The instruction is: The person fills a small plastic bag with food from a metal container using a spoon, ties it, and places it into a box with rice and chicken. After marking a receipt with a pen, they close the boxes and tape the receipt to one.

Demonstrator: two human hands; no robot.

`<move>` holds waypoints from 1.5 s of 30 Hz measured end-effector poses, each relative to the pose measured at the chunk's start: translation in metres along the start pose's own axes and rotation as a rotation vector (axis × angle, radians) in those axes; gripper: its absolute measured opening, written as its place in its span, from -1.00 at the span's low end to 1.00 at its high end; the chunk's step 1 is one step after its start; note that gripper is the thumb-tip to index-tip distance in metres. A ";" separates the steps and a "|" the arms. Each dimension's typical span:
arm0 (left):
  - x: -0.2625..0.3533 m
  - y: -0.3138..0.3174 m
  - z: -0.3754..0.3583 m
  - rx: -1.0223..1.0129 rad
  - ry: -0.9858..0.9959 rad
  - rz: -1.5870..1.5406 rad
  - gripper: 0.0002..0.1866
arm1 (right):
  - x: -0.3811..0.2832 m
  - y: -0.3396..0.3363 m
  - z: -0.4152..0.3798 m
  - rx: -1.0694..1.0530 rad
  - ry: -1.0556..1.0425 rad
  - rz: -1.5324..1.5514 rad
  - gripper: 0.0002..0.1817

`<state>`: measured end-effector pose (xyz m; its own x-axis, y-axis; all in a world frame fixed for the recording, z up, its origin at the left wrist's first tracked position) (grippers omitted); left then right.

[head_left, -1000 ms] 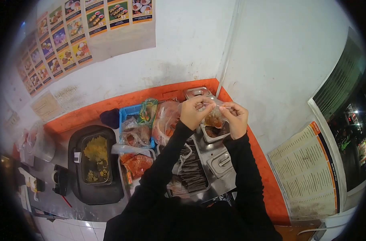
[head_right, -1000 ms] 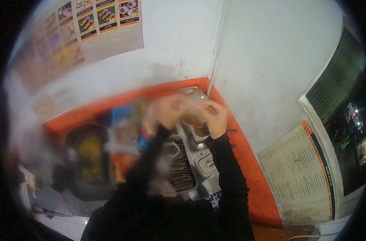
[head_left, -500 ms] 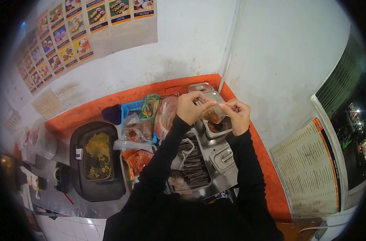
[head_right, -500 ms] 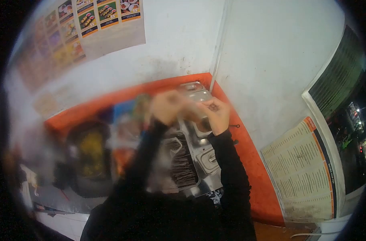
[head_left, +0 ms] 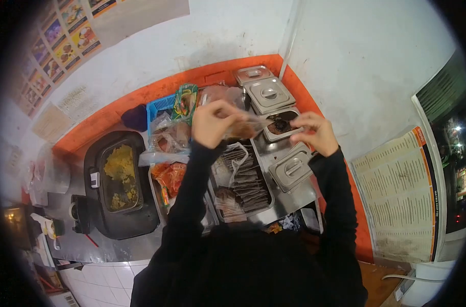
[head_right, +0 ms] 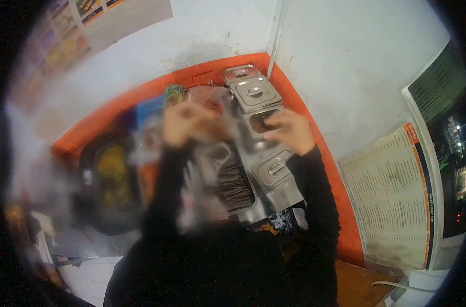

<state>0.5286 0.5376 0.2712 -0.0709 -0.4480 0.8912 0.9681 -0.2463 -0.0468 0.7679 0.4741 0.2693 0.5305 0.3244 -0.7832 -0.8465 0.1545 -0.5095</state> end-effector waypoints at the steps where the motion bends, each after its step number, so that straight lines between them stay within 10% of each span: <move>1: 0.000 -0.012 -0.007 0.008 0.013 0.100 -0.89 | 0.028 -0.003 -0.013 -0.121 -0.034 -0.184 -0.79; 3: -0.004 -0.033 -0.025 0.024 -0.012 0.258 -0.90 | 0.081 0.005 -0.046 -0.437 0.333 -0.492 -0.76; 6: -0.022 -0.057 -0.050 0.021 -0.107 0.320 -0.89 | 0.147 0.035 -0.094 -0.577 0.240 -0.569 -0.71; 12: -0.047 -0.092 -0.106 0.107 -0.352 0.235 -0.90 | 0.132 0.042 -0.101 -0.433 0.132 -0.498 -0.65; 14: -0.039 -0.102 -0.121 0.168 -0.300 0.370 -0.92 | 0.106 0.030 -0.109 0.119 0.069 -0.626 -0.60; 20: -0.041 -0.119 -0.164 0.413 -0.482 0.267 -0.94 | 0.155 0.089 -0.196 0.657 1.211 0.817 -0.50; 41: -0.030 -0.113 -0.183 0.622 -0.449 0.255 -0.92 | 0.200 0.117 -0.119 0.633 0.852 1.197 -0.57; 45: -0.015 -0.115 -0.196 0.693 -0.431 0.304 -0.92 | 0.175 0.107 -0.143 0.594 1.151 1.088 -0.57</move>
<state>0.3708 0.4039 0.1749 0.1757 -0.0102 0.9844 0.8686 0.4723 -0.1502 0.7767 0.4135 0.0269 -0.7389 -0.2488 -0.6262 -0.5711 0.7244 0.3861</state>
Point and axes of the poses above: each hand's wrist, its own z-axis towards the middle knuckle, its own y-axis out of the palm, x = y × z, the point moved 4 cm from there along z, towards the middle knuckle, and after that the axes turned 4 degrees about y, right-handed, at the moved point
